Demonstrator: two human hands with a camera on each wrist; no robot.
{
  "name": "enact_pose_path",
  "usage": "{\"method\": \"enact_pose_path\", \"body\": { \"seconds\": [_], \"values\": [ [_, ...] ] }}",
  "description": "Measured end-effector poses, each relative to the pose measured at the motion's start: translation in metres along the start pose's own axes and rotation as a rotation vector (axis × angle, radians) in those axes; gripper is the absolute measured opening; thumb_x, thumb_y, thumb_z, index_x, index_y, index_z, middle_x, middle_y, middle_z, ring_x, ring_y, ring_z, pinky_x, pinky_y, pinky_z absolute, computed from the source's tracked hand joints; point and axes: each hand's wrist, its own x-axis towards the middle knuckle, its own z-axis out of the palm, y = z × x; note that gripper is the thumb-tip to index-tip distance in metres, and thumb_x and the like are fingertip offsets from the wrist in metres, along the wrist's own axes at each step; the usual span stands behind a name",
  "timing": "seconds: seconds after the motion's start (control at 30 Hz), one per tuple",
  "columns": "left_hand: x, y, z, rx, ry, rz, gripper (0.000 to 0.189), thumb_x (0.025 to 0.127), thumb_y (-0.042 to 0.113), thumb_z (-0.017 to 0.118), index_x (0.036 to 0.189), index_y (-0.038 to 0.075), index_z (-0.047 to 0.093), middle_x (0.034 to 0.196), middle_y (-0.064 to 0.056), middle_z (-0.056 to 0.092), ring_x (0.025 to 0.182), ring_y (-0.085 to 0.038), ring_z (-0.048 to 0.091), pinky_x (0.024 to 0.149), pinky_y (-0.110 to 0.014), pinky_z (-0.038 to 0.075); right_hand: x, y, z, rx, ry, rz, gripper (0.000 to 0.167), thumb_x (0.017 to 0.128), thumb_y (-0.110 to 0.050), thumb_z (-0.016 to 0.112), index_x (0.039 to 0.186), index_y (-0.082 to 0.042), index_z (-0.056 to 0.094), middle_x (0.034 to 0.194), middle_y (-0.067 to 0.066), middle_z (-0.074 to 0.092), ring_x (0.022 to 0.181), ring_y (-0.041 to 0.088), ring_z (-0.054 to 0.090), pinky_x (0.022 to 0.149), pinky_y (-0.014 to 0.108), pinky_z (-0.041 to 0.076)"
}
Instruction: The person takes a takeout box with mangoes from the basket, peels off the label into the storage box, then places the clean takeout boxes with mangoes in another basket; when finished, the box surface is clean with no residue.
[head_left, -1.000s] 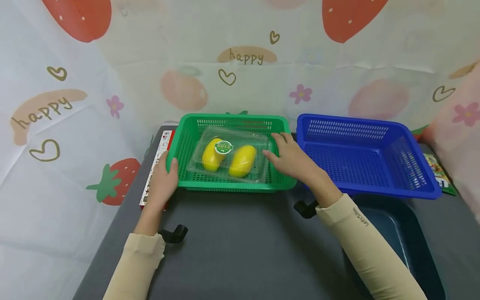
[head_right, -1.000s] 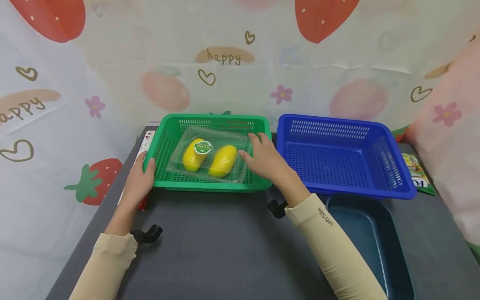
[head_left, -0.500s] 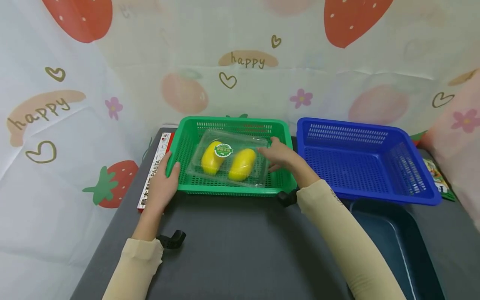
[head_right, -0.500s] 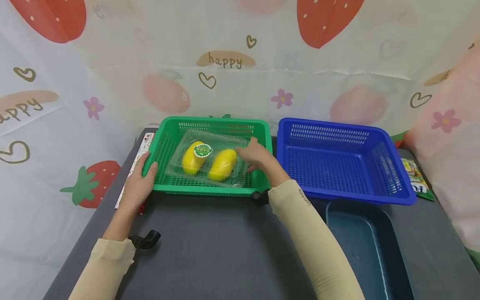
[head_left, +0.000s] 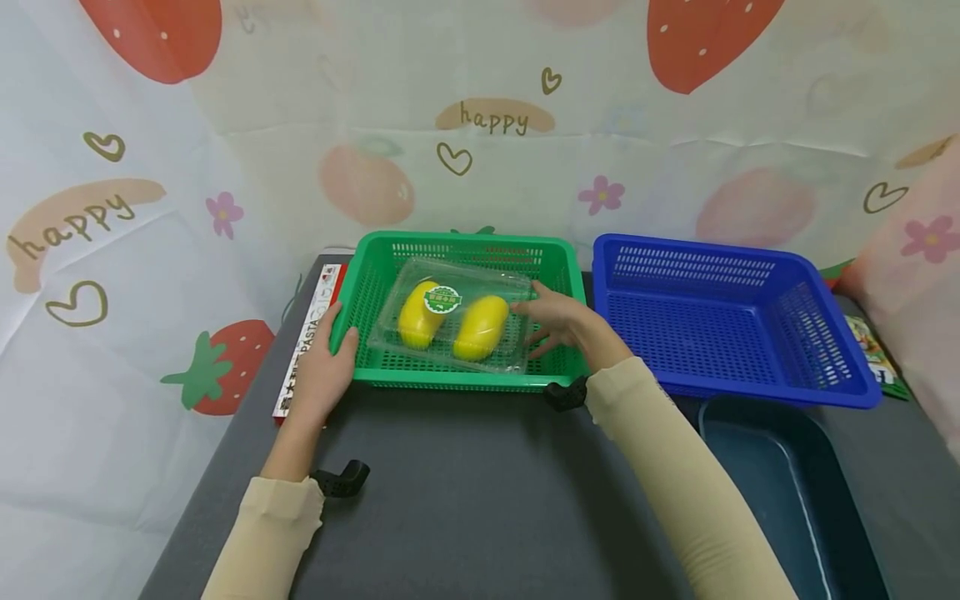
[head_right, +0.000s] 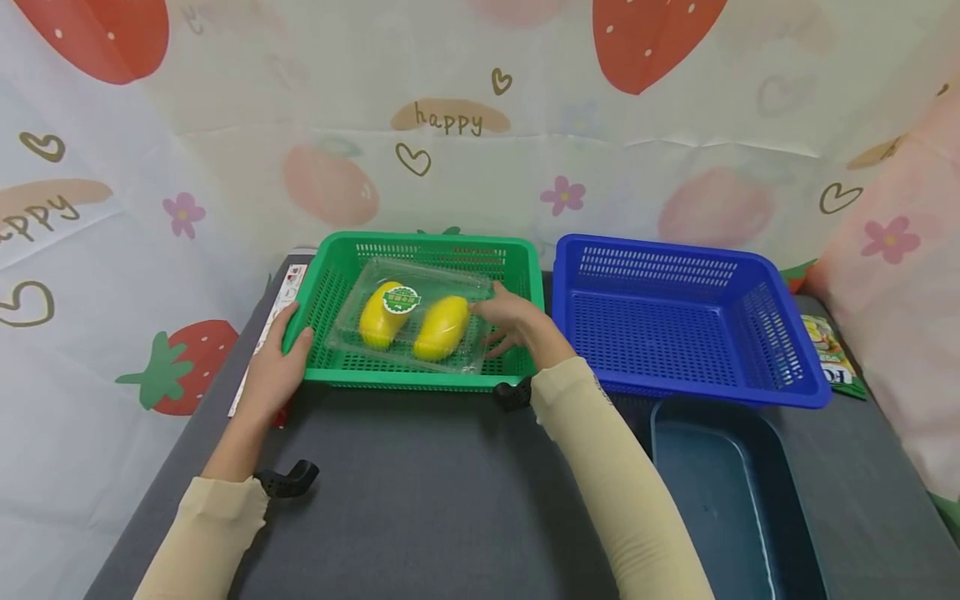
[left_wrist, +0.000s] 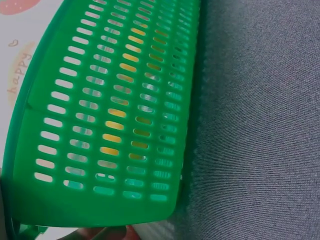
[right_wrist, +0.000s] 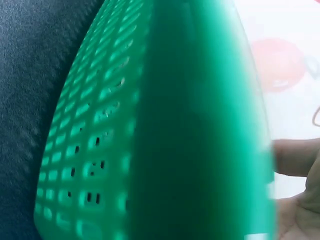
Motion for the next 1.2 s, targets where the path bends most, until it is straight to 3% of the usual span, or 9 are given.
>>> {"method": "enact_pose_path", "body": {
  "seconds": [0.43,0.67,0.9,1.2],
  "values": [
    [0.001,0.0,0.0,-0.022,-0.004,-0.005,0.058,0.1,0.041,0.039,0.153,0.035,0.017,0.154,-0.014,0.03,0.13,-0.04,0.04,0.101,-0.062,0.034,0.003,-0.001,0.0,0.041,0.07,-0.066,0.073,0.102,-0.023,0.046,0.155,-0.029,-0.005,0.158,0.019,0.016,0.118,0.049,0.052,0.081,0.046,0.055],
    [0.0,0.003,-0.002,-0.032,-0.001,0.01,0.054,0.102,0.048,0.026,0.154,0.033,0.018,0.156,-0.012,0.027,0.136,-0.039,0.033,0.104,-0.064,0.028,-0.007,-0.011,-0.005,0.018,0.091,-0.095,0.072,0.102,-0.024,0.046,0.155,-0.029,-0.004,0.155,0.02,0.023,0.11,0.045,0.059,0.08,0.046,0.055],
    [0.002,0.002,-0.001,-0.068,-0.015,0.042,0.055,0.102,0.049,0.022,0.154,0.031,0.018,0.157,-0.008,0.024,0.14,-0.035,0.028,0.106,-0.063,0.025,-0.037,-0.02,-0.02,-0.077,0.115,-0.143,0.071,0.102,-0.029,0.045,0.155,-0.03,-0.003,0.153,0.019,0.029,0.104,0.037,0.065,0.083,0.046,0.054],
    [0.001,0.002,-0.003,-0.033,-0.014,-0.009,0.054,0.102,0.043,0.033,0.153,0.037,0.017,0.157,-0.01,0.025,0.137,-0.038,0.031,0.105,-0.063,0.028,-0.089,-0.011,-0.03,-0.165,0.122,-0.221,0.072,0.101,-0.03,0.047,0.155,-0.027,0.0,0.153,0.021,0.024,0.093,0.032,0.064,0.078,0.044,0.056]
  ]
}}
